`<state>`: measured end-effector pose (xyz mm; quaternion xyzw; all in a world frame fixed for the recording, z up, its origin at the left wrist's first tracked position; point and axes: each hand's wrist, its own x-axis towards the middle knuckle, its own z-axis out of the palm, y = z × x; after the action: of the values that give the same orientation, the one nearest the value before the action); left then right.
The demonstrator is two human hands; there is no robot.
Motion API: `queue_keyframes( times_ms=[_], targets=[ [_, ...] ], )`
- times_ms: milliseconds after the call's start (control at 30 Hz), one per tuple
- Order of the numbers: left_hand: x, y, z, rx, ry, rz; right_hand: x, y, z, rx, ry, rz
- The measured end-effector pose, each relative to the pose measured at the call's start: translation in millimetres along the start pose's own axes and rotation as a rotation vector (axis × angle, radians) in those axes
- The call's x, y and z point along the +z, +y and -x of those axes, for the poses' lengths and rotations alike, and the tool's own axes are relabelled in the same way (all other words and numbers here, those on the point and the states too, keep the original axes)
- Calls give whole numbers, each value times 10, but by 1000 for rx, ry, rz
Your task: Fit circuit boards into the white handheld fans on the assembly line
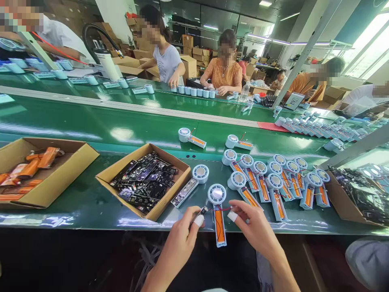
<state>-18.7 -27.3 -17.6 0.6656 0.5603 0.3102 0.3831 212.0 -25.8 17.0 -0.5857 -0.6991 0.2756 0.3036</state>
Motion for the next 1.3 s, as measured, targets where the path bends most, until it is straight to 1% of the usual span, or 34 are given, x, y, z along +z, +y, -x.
queue_keyframes(
  times_ms=[33,67,167,233,300,400,467,500,533,633,700,767,867,933,1000,1133,1200,1300],
  targets=[
    [2,12,2,-6,5,15,11,0,-8,-24,-14,0],
    [2,26,1,-9,12,27,27,-4,-25,-62,3,7],
    [3,69,-7,-3,54,39,100,-41,-109,-177,117,15],
    [-1,91,-10,3,69,46,160,-81,-175,-178,123,-71],
    [-11,106,-7,-2,53,68,217,-119,-239,-83,59,-281],
    [-40,119,5,-22,-2,108,249,-137,-333,105,-118,-644],
    [-60,120,11,-27,-24,123,224,-122,-387,162,-199,-749],
    [-67,118,13,-28,-27,126,205,-112,-408,167,-198,-747],
    [-70,116,13,-27,-26,128,188,-104,-423,164,-168,-721],
    [-57,106,11,-35,-22,145,182,-114,-426,122,-12,-572],
    [-33,101,10,-45,-9,173,220,-156,-397,60,38,-468],
    [-9,100,13,-54,11,210,263,-214,-360,-23,14,-382],
    [9,107,27,-58,3,256,282,-284,-308,-164,-120,-327],
    [15,116,41,-60,-23,271,266,-297,-281,-234,-177,-319],
    [25,127,51,-72,-34,297,248,-291,-258,-234,-163,-291],
    [47,166,48,-89,-14,363,246,-293,-212,-163,-137,-247],
    [41,192,33,-39,-6,337,252,-310,-193,-165,-134,-215],
    [19,222,5,47,12,272,259,-329,-172,-226,-112,-127]
  ],
)
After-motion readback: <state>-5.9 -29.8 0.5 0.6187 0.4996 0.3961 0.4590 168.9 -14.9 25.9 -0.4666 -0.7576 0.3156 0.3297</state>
